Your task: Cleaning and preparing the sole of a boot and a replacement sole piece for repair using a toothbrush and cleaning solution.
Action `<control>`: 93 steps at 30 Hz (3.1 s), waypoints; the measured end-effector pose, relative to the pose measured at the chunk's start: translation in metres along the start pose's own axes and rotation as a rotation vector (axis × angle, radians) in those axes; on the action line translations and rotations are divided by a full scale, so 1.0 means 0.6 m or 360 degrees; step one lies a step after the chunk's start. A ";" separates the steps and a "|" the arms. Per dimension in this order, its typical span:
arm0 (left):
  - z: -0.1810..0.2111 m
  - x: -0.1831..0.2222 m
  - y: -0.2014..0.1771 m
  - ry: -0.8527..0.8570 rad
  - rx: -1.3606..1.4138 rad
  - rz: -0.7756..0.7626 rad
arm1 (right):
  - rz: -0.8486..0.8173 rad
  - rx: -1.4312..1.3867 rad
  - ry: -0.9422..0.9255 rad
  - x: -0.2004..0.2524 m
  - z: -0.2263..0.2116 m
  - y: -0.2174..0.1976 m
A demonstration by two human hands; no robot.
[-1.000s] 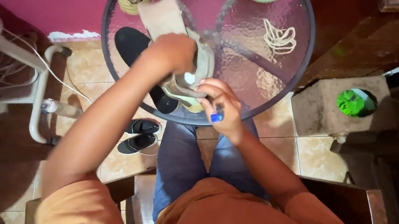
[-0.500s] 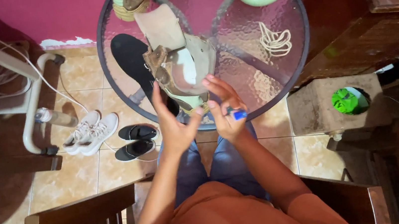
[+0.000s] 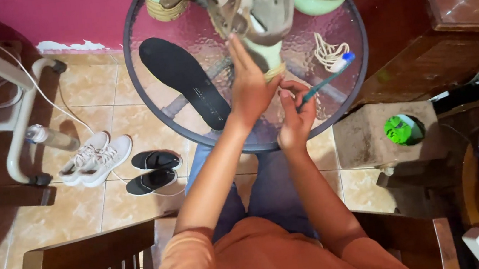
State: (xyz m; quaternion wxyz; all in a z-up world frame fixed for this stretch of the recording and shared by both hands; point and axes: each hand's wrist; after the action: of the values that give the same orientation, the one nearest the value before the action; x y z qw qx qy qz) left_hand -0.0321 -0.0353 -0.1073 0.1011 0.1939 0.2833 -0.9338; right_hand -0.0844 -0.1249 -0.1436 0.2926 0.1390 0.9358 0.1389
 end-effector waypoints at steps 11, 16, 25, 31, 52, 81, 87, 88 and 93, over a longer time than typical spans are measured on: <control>0.047 -0.079 -0.010 0.0248 -0.0789 -0.0158 | 0.0268 -0.0032 0.0182 0.001 0.014 -0.001; 0.033 -0.134 -0.061 0.0776 -0.0477 -0.0313 | 0.0393 -0.0202 0.0154 -0.003 -0.011 0.003; -0.005 -0.057 -0.225 0.0337 -0.0099 -0.0096 | -0.0259 0.1474 -0.0279 -0.340 0.004 -0.160; -0.072 -0.016 -0.123 -0.0085 0.0223 0.0056 | -0.0850 0.3006 0.0180 -0.532 0.032 -0.126; -0.183 0.044 -0.291 -0.0081 -0.0677 -0.0612 | -0.1135 0.3106 0.0419 -0.544 -0.048 -0.097; -0.117 -0.016 -0.203 0.0551 0.0291 -0.0207 | -0.0970 0.1961 0.0355 -0.352 -0.259 -0.187; -0.140 -0.007 -0.218 0.0405 0.0495 -0.0187 | -0.0579 0.1143 0.0445 -0.207 -0.155 -0.206; -0.150 -0.011 -0.220 0.0295 0.0650 -0.0195 | -0.0482 0.1008 0.0372 -0.187 -0.125 -0.215; -0.147 -0.004 -0.245 -0.0021 0.0703 -0.0439 | -0.0324 0.0717 0.0556 -0.106 -0.110 -0.201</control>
State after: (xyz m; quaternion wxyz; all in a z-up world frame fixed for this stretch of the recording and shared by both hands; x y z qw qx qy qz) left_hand -0.0469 0.1353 -0.1015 -0.0702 0.1649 0.0955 -0.9792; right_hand -0.0940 -0.2694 -0.1002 0.1014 0.0799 0.9883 -0.0806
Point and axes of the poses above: each hand's wrist, its own x-axis away from the middle knuckle, its own y-axis out of the palm, z = x × y, and after that the axes turned 4 degrees about -z, right-handed
